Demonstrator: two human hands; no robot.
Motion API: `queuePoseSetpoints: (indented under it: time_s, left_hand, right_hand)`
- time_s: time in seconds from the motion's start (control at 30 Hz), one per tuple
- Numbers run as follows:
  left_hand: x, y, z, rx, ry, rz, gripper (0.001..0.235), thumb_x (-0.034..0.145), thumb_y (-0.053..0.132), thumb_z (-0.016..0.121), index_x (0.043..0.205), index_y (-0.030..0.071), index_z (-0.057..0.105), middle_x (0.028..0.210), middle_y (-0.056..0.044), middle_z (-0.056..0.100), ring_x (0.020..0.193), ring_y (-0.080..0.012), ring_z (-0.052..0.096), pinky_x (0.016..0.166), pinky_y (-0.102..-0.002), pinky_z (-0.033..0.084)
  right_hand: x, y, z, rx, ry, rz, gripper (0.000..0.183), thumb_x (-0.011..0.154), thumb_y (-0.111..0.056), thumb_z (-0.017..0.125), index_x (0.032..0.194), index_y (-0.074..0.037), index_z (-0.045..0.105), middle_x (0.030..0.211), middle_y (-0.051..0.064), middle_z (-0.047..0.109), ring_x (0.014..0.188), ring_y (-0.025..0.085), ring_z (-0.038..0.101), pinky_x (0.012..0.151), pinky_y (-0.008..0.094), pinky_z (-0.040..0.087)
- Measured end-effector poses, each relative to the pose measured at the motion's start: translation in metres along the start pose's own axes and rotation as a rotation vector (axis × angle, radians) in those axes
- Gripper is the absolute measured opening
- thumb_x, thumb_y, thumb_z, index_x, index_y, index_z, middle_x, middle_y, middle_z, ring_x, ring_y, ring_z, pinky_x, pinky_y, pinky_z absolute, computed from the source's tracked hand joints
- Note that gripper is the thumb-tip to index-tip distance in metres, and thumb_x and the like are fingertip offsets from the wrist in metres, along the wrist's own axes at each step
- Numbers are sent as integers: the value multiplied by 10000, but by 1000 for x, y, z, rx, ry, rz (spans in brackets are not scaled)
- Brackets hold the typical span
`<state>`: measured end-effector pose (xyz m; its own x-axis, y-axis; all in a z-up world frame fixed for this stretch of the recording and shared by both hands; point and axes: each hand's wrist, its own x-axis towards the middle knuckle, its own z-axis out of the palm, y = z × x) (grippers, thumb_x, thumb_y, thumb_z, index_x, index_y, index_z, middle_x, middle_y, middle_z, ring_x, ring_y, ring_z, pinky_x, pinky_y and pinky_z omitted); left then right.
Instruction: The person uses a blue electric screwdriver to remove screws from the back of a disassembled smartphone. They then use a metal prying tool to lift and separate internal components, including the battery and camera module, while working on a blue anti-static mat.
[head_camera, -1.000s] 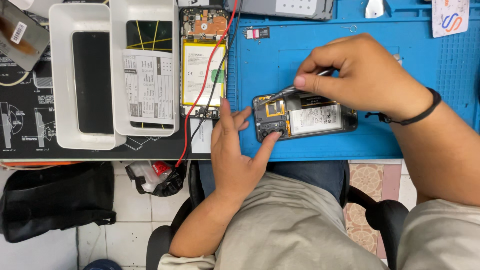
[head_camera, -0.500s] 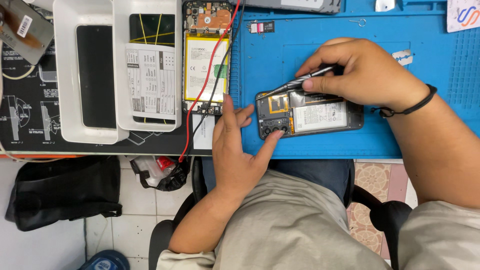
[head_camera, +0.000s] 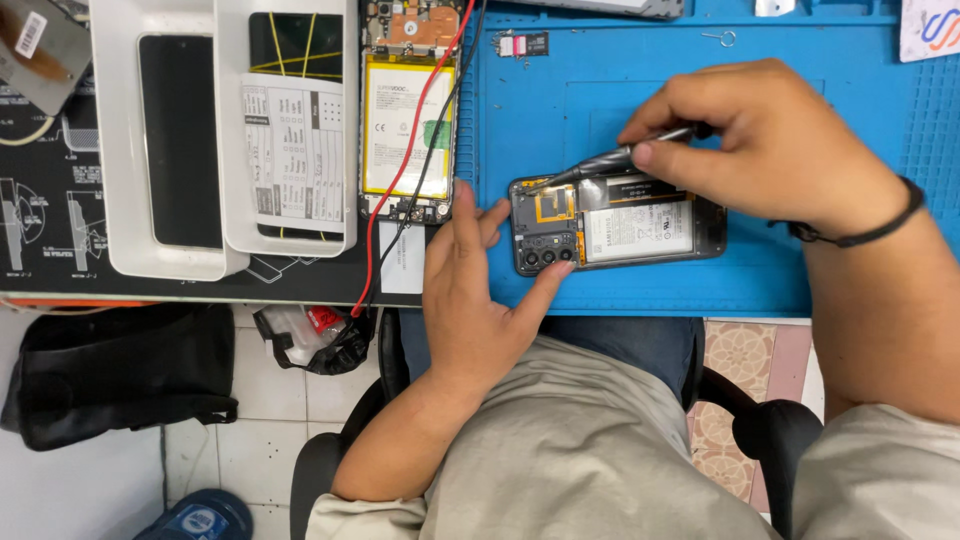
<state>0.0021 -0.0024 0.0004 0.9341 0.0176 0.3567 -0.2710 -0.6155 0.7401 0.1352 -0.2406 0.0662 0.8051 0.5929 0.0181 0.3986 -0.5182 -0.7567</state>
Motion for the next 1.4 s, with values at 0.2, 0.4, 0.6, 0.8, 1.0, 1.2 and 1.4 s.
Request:
queuePoseSetpoints:
  time_s: [0.2, 0.4, 0.6, 0.8, 1.0, 1.2, 1.4]
  left_hand:
    - [-2, 0, -1, -20, -15, -30, 1056, 898, 304, 880, 1622, -44, 194, 1357, -217, 652, 1326, -272, 605, 1117, -361, 499]
    - [-2, 0, -1, -8, -7, -12, 1072, 896, 303, 884, 1629, -34, 178, 1353, -176, 666, 1346, -285, 584, 1139, -369, 477]
    - [-3, -1, -1, -42, -19, -28, 1084, 899, 303, 884, 1634, -30, 161, 1380, -205, 636, 1351, -273, 595, 1136, -352, 488]
    - [-3, -1, -1, -39, -20, -24, 1094, 895, 309, 888, 1635, -23, 154, 1380, -216, 635, 1351, -274, 594, 1135, -350, 490]
    - [0, 0, -2, 5, -19, 0, 1110, 878, 320, 893, 1628, -27, 152, 1356, -184, 677, 1339, -300, 558, 1141, -376, 461]
    - [-1, 0, -2, 0, -13, -5, 1113, 868, 320, 898, 1624, -28, 159, 1356, -175, 680, 1332, -304, 564, 1138, -380, 460]
    - [-1, -1, -2, -3, -8, -9, 1118, 855, 319, 911, 1622, -32, 176, 1345, -171, 682, 1328, -305, 577, 1136, -392, 463]
  right_hand:
    - [3, -45, -16, -424, 54, -214, 163, 843, -59, 794, 999, -16, 773, 842, 124, 680, 736, 258, 665, 620, 352, 513]
    - [14, -71, -4, -595, 86, -328, 114, 806, -95, 812, 905, -57, 768, 801, 87, 643, 730, 292, 614, 648, 408, 497]
    - [20, -82, -2, -611, 88, -371, 113, 821, -108, 810, 907, -62, 754, 816, 80, 635, 763, 302, 607, 683, 422, 496]
    - [22, -82, -1, -581, 100, -415, 133, 796, -90, 820, 885, -38, 735, 803, 104, 622, 757, 329, 606, 678, 435, 490]
    - [29, -86, 4, -619, 115, -463, 134, 789, -76, 823, 873, -31, 729, 784, 99, 621, 752, 332, 611, 682, 443, 495]
    - [33, -100, 8, -756, 59, -520, 180, 737, -106, 804, 768, -52, 636, 794, 111, 572, 803, 331, 614, 827, 435, 519]
    - [45, -111, 16, -1000, -74, -511, 278, 616, -284, 769, 790, -90, 673, 792, 77, 595, 779, 268, 634, 737, 357, 507]
